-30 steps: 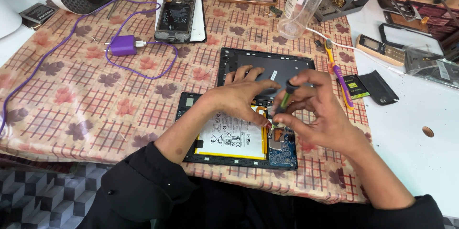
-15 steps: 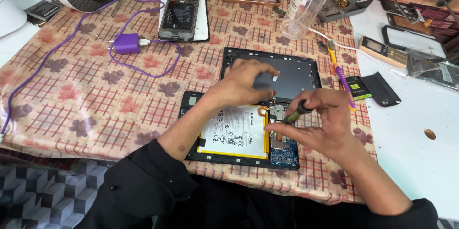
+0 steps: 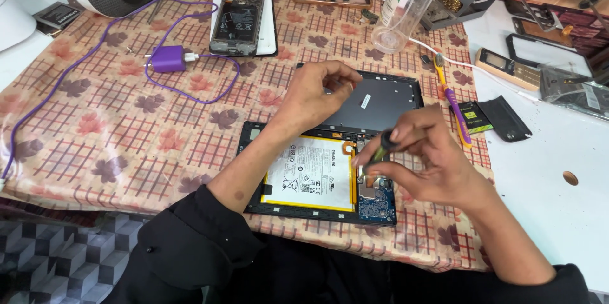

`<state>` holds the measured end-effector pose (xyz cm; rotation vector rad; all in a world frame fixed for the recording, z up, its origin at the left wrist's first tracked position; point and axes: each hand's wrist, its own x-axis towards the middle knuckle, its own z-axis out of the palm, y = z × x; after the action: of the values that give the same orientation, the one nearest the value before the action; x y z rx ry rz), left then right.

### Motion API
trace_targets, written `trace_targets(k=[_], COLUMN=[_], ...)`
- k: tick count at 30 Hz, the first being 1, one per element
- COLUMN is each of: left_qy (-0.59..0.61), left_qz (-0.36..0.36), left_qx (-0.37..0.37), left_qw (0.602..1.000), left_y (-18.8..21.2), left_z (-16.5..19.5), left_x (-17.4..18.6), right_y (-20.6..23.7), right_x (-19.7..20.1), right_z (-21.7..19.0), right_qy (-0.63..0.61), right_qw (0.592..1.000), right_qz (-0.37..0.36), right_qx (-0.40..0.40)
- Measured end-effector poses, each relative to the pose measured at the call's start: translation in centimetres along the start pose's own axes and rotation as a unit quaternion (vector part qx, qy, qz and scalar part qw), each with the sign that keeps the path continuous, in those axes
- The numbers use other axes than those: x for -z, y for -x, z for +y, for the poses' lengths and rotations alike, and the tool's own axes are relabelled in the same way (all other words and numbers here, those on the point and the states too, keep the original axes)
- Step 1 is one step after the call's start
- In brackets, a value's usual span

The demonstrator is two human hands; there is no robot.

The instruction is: The person uses a screwdriver to remove screws from a disassembled tablet, detaches the screen assembly, and sets it aside. The person then closes the tablet casing and places it on the table.

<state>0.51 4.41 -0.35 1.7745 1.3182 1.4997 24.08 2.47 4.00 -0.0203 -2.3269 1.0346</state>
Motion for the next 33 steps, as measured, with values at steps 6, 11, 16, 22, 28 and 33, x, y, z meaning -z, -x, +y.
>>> trace_targets(k=[6, 11, 16, 22, 28, 33], left_qy=[-0.007, 0.001, -0.012, -0.033, -0.045, -0.033], left_qz=[-0.042, -0.037, -0.046, -0.022, -0.01, -0.001], left_qx=[0.01, 0.001, 0.029, 0.064, 0.051, 0.033], left_qw=[0.999, 0.999, 0.998, 0.997, 0.998, 0.999], left_y=[0.1, 0.3, 0.1, 0.2, 0.1, 0.2], left_z=[-0.2, -0.2, 0.1, 0.3, 0.4, 0.1], left_x=[0.0, 0.2, 0.2, 0.2, 0.2, 0.3], right_y=[0.4, 1.3, 2.1, 0.7, -0.5, -0.8], right_x=[0.4, 0.4, 0.5, -1.2, 0.3, -0.2], right_z=[0.7, 2.2, 2.7, 1.5, -0.1, 0.4], right_qy=[-0.028, 0.134, 0.031, 0.209, -0.011, 0.105], right_qw=[0.999, 0.985, 0.999, 0.971, 0.998, 0.994], right_qz=[-0.045, 0.074, -0.008, 0.11, -0.018, 0.036], right_qx=[0.011, -0.084, 0.007, -0.033, -0.066, -0.013])
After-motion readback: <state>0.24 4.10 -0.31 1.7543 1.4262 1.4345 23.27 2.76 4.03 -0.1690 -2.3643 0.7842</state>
